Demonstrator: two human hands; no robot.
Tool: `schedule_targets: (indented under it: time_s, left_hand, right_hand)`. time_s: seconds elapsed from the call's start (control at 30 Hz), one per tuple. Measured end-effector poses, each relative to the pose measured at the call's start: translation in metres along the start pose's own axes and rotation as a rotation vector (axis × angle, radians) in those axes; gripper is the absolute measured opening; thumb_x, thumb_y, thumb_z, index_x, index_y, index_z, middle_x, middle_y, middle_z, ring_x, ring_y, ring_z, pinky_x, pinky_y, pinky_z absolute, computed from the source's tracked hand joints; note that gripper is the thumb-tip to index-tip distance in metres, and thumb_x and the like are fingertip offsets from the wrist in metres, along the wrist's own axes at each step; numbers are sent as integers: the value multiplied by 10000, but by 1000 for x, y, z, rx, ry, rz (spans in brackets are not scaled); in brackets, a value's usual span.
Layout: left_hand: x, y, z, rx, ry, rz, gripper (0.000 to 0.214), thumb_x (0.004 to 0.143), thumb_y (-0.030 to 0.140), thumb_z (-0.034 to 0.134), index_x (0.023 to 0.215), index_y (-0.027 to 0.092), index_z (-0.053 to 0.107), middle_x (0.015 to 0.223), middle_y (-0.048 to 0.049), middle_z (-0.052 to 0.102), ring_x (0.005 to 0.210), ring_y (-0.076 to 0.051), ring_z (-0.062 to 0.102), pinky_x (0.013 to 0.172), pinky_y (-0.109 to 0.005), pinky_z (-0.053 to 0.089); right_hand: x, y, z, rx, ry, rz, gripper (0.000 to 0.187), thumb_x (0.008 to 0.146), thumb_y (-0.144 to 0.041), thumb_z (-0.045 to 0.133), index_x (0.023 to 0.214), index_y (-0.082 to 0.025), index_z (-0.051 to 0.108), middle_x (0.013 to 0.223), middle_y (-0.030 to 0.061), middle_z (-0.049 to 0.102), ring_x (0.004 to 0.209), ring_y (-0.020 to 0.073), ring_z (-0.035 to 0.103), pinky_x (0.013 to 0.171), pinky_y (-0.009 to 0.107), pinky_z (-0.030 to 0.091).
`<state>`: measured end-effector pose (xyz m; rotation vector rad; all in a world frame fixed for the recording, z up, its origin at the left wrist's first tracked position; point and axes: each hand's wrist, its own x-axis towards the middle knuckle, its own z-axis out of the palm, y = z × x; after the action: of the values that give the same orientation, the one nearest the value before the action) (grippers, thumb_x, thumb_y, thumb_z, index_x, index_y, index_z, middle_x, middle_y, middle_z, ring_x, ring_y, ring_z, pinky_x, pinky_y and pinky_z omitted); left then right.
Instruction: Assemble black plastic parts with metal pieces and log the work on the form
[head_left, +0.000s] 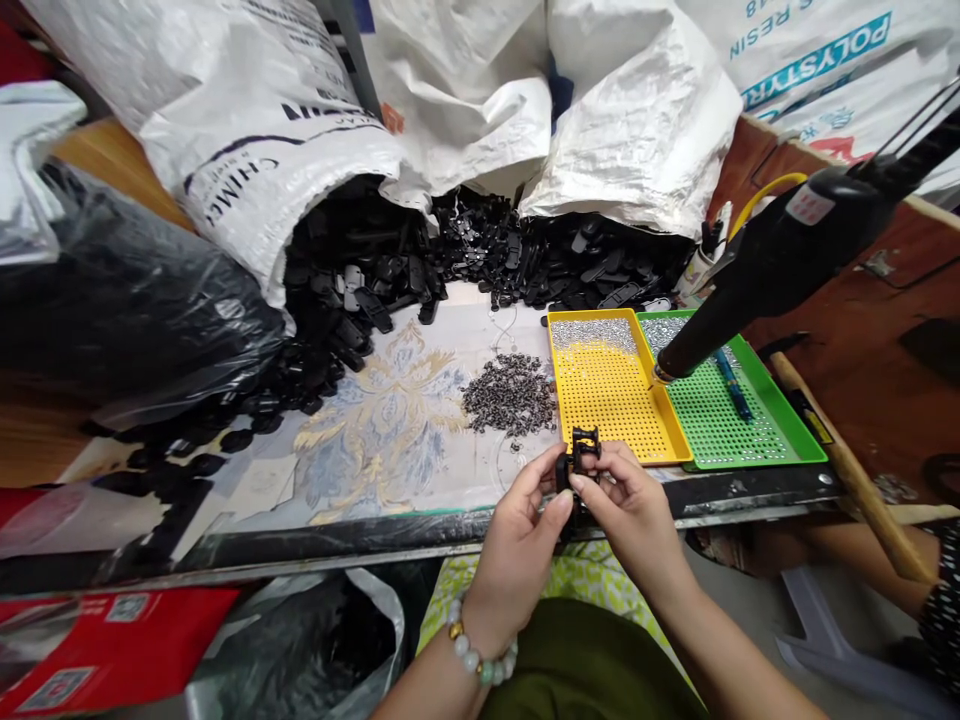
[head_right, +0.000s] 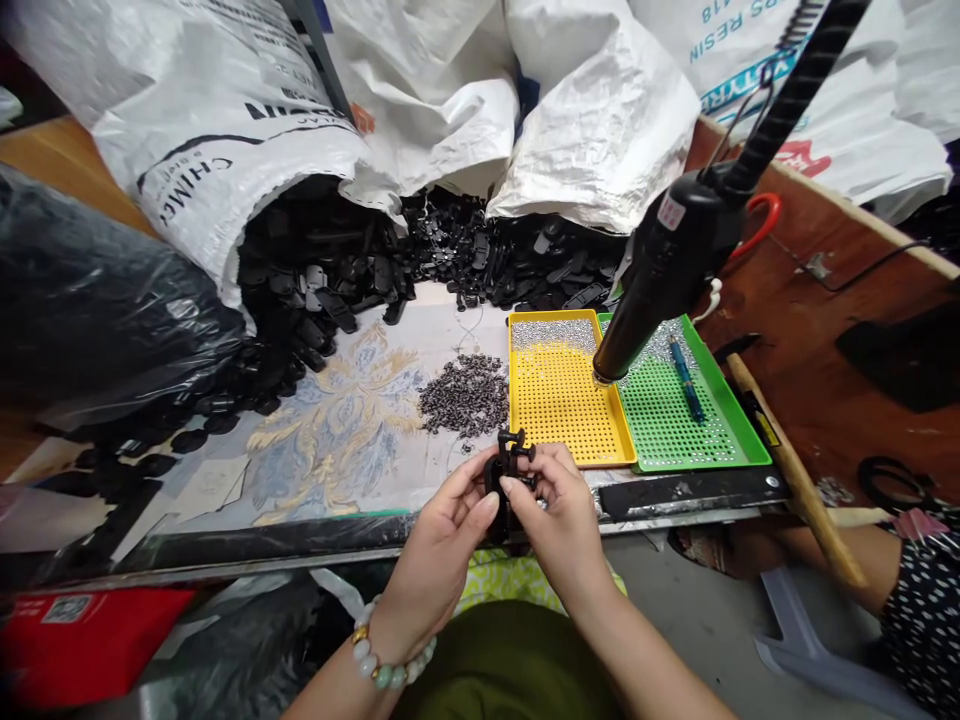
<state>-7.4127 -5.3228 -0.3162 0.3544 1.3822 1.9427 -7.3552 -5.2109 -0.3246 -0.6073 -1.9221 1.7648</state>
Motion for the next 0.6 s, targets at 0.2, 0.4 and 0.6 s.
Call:
schedule_targets:
  time_s: [0.2, 0.4, 0.6]
  left_hand:
    - [1, 3, 3, -60, 23, -11, 411, 855, 197, 521, 1261, 244, 483, 1328, -30, 495, 1248, -186, 408, 1057, -309, 314]
    - [1, 5, 1, -13, 78, -13, 353, 886, 252, 472, 1236, 231, 518, 1288, -31, 534, 1213, -197, 442, 1032, -322, 340]
    - [-1, 0, -8, -1, 177, -2, 351, 874, 293, 498, 1220, 247, 531, 1264, -26, 552, 1203, -197, 451, 1027, -322, 344]
  right_hand:
    - [2, -1, 0, -161, -29, -42, 92, 780, -242, 594, 732, -197, 529, 812, 25, 480, 785, 156, 482, 658, 263, 434]
    - [9, -12, 3, -211, -100, 11, 213, 764, -234, 596, 621, -196, 443, 696, -16, 424, 628, 123, 455, 558, 242, 404]
    - [16, -21, 6, -34, -225, 183, 253, 767, -278, 572, 613, -192, 392, 659, -54, 404, 467, 67, 479, 454, 214, 392]
